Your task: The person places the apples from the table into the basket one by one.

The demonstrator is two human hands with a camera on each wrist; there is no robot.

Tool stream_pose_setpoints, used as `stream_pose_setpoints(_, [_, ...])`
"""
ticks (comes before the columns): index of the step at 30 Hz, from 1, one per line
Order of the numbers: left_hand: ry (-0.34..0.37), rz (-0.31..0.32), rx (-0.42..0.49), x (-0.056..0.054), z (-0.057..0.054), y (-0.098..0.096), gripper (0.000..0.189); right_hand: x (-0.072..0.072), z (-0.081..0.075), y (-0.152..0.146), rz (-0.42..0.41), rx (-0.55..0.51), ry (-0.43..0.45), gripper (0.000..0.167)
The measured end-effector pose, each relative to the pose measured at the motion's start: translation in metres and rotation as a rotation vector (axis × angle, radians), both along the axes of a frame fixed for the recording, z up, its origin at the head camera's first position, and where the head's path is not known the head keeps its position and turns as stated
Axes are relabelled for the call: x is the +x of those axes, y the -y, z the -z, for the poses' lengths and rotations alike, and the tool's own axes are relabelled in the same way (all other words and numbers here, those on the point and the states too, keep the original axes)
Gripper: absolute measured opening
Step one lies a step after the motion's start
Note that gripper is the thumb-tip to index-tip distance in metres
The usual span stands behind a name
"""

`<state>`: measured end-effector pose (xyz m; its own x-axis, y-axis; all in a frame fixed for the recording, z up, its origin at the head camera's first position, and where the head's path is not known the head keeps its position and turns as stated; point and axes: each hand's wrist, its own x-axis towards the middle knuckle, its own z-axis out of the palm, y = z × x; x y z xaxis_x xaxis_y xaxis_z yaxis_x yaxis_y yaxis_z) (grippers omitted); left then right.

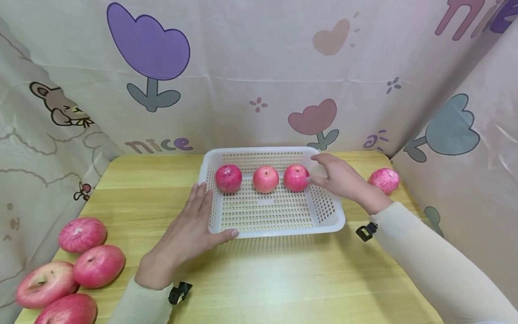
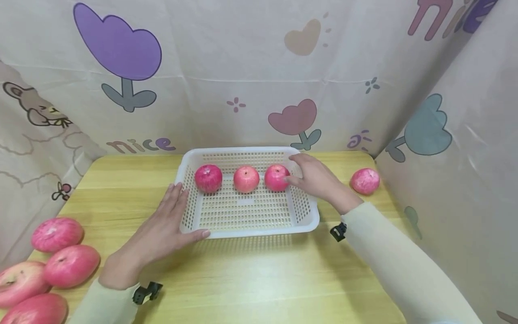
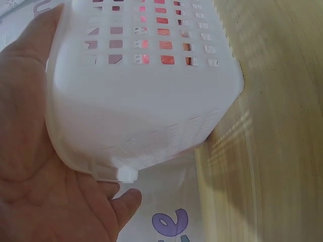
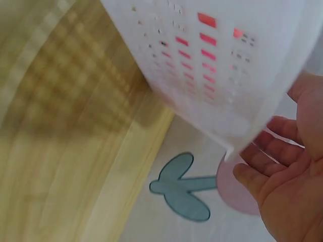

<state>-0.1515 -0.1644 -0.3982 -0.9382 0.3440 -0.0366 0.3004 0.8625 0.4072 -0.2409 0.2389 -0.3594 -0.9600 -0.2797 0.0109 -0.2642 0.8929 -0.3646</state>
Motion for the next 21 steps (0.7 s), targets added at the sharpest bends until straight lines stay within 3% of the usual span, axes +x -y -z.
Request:
stream_pose_setpoints(6, [0.005,-0.001,-0.004,-0.001,-0.001,0.0,0.142,0.012,-0.002,-0.03,0.08,-0.043,-0.07,0.072])
stream_pose_setpoints(10, [0.0,0.004,0.0,-0.002,-0.001,0.0,0.141,0.016,-0.003,-0.056,0.185,-0.035,-0.082,0.075])
stream_pose_setpoints(17, [-0.018,0.01,0.013,-0.001,0.002,0.001,0.142,0.01,0.005,-0.117,0.403,-0.014,-0.035,0.086])
stream_pose_setpoints(21, [-0.018,0.01,0.019,-0.001,0.002,0.0,0.142,0.01,0.016,-0.146,0.482,0.021,0.009,0.087])
